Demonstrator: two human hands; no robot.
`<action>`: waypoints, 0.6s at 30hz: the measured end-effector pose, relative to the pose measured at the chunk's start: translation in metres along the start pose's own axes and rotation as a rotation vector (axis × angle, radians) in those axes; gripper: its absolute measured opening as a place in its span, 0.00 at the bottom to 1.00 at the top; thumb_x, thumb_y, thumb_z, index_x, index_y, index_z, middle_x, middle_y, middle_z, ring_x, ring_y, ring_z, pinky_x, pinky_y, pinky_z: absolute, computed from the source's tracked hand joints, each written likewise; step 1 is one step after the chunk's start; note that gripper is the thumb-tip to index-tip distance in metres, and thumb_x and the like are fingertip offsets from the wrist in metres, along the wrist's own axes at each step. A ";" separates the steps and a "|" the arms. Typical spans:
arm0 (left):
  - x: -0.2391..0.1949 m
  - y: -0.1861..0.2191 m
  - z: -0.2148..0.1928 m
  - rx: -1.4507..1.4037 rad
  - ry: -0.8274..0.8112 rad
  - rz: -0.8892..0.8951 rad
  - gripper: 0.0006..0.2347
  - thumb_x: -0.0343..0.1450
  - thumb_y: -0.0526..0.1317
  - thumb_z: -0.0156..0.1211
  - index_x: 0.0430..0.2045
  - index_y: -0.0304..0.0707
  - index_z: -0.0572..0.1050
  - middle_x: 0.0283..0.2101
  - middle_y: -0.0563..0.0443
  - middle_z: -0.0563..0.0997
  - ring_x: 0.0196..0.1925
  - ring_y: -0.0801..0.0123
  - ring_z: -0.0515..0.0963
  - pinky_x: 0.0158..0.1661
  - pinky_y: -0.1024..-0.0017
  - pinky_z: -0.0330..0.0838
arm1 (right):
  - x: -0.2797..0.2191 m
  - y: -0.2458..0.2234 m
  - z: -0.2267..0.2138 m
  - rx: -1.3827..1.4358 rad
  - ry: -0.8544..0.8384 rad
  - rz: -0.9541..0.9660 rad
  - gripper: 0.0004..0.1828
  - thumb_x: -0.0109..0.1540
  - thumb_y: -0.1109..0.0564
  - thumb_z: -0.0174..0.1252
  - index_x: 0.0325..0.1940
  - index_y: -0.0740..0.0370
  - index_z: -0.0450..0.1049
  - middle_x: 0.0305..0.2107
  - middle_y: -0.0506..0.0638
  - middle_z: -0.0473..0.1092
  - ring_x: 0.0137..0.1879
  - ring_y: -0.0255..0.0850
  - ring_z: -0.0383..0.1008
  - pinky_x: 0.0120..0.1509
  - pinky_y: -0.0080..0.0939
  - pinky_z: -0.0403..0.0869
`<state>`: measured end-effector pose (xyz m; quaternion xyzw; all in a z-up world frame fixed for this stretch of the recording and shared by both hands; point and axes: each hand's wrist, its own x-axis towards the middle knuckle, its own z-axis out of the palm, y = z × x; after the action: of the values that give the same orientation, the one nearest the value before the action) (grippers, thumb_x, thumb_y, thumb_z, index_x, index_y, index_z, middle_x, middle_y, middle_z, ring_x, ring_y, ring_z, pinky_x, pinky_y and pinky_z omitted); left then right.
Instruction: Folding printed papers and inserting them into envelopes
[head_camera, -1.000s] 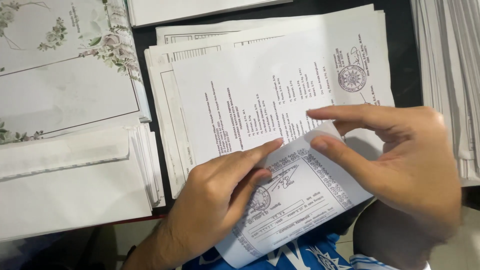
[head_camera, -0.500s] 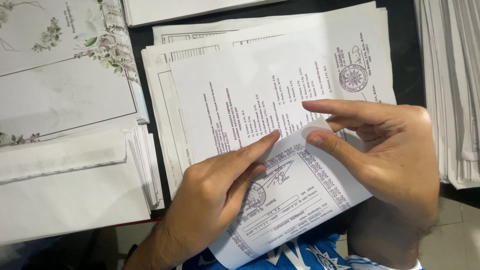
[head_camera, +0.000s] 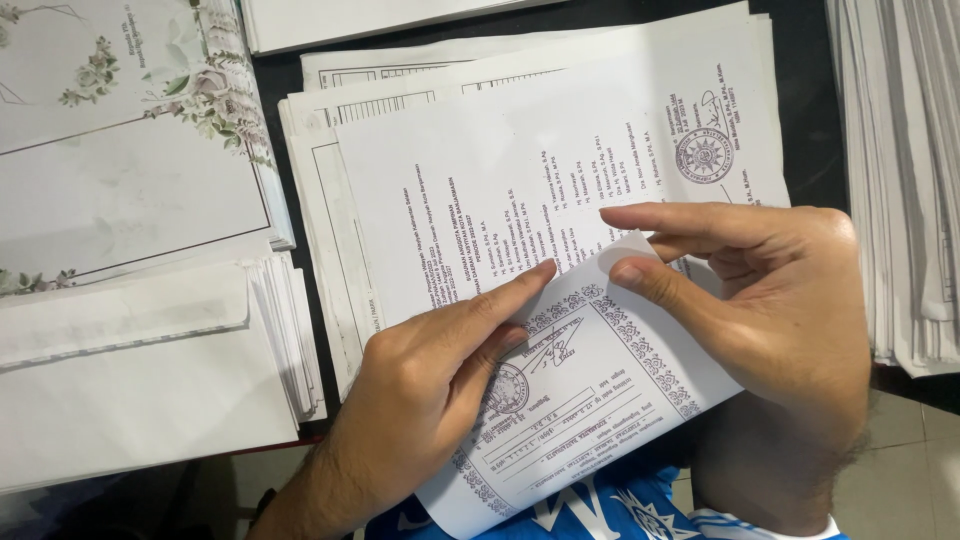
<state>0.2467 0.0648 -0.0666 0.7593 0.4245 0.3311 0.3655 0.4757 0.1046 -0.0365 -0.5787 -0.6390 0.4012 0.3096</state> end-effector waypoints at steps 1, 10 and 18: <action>0.000 0.000 0.000 0.000 0.000 0.000 0.18 0.75 0.31 0.58 0.61 0.33 0.67 0.55 0.42 0.84 0.46 0.66 0.89 0.50 0.73 0.85 | 0.000 0.001 0.000 0.000 0.000 0.000 0.19 0.55 0.59 0.68 0.49 0.67 0.80 0.43 0.60 0.81 0.47 0.42 0.84 0.39 0.31 0.82; -0.003 -0.005 0.002 0.025 0.001 0.010 0.19 0.75 0.30 0.59 0.62 0.35 0.67 0.57 0.45 0.83 0.44 0.67 0.88 0.48 0.74 0.85 | -0.002 -0.001 -0.003 -0.001 0.035 -0.002 0.15 0.56 0.61 0.67 0.46 0.69 0.80 0.44 0.61 0.81 0.49 0.45 0.85 0.42 0.32 0.82; 0.001 0.003 -0.011 0.108 0.238 -0.047 0.15 0.71 0.35 0.69 0.51 0.36 0.77 0.48 0.44 0.87 0.47 0.65 0.90 0.47 0.76 0.87 | -0.024 0.095 -0.059 -0.174 0.246 0.097 0.19 0.81 0.53 0.58 0.73 0.66 0.71 0.50 0.54 0.74 0.56 0.42 0.77 0.59 0.34 0.74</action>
<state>0.2395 0.0673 -0.0578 0.7232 0.4996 0.3868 0.2789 0.5763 0.0913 -0.0887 -0.6782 -0.6001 0.2848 0.3145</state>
